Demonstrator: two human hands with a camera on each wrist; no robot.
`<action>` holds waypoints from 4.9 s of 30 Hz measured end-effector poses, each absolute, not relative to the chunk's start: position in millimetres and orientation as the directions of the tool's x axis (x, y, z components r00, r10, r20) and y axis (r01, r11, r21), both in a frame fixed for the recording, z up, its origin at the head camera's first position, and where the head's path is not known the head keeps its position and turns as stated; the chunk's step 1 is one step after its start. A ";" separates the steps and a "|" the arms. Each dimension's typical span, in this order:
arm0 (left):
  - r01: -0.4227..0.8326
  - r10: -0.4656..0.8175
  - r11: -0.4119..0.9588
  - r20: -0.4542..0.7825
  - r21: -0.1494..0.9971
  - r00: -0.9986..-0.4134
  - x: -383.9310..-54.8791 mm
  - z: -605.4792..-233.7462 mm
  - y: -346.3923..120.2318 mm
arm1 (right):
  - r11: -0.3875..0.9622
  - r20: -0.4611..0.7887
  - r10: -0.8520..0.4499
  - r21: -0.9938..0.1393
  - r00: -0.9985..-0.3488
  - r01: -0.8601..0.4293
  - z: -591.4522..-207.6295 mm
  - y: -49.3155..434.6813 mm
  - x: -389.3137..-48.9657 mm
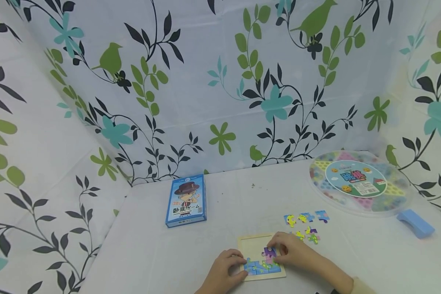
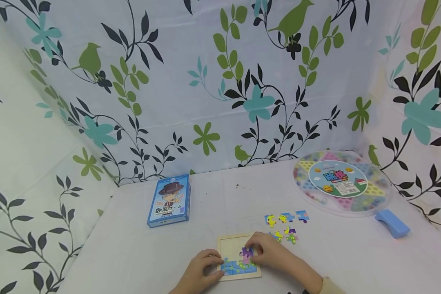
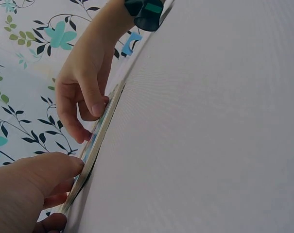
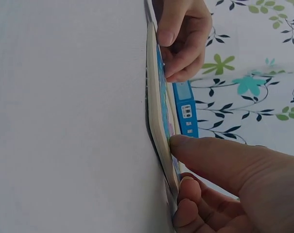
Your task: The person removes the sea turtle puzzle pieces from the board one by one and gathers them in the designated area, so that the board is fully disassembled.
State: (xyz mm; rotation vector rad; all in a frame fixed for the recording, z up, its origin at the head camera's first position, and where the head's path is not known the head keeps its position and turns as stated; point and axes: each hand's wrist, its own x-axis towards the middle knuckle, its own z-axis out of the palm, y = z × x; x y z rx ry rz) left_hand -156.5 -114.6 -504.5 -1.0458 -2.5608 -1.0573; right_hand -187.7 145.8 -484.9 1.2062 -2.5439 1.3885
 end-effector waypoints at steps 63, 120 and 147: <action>0.644 0.531 0.520 0.379 0.561 -0.758 -156.7 -505.9 -113.9 | 0.362 0.146 -0.542 -0.848 -0.828 -0.387 -486.1 142.5 -184.7; 0.670 0.543 0.508 0.403 0.541 -0.737 -158.1 -508.5 -114.5 | 0.372 0.402 -0.465 -0.720 -0.789 -0.586 -481.7 153.1 -189.6; 0.689 0.546 0.495 0.428 0.529 -0.721 -159.0 -509.3 -115.1 | 0.575 0.487 -0.326 -0.579 -0.810 -0.579 -456.8 246.2 -188.2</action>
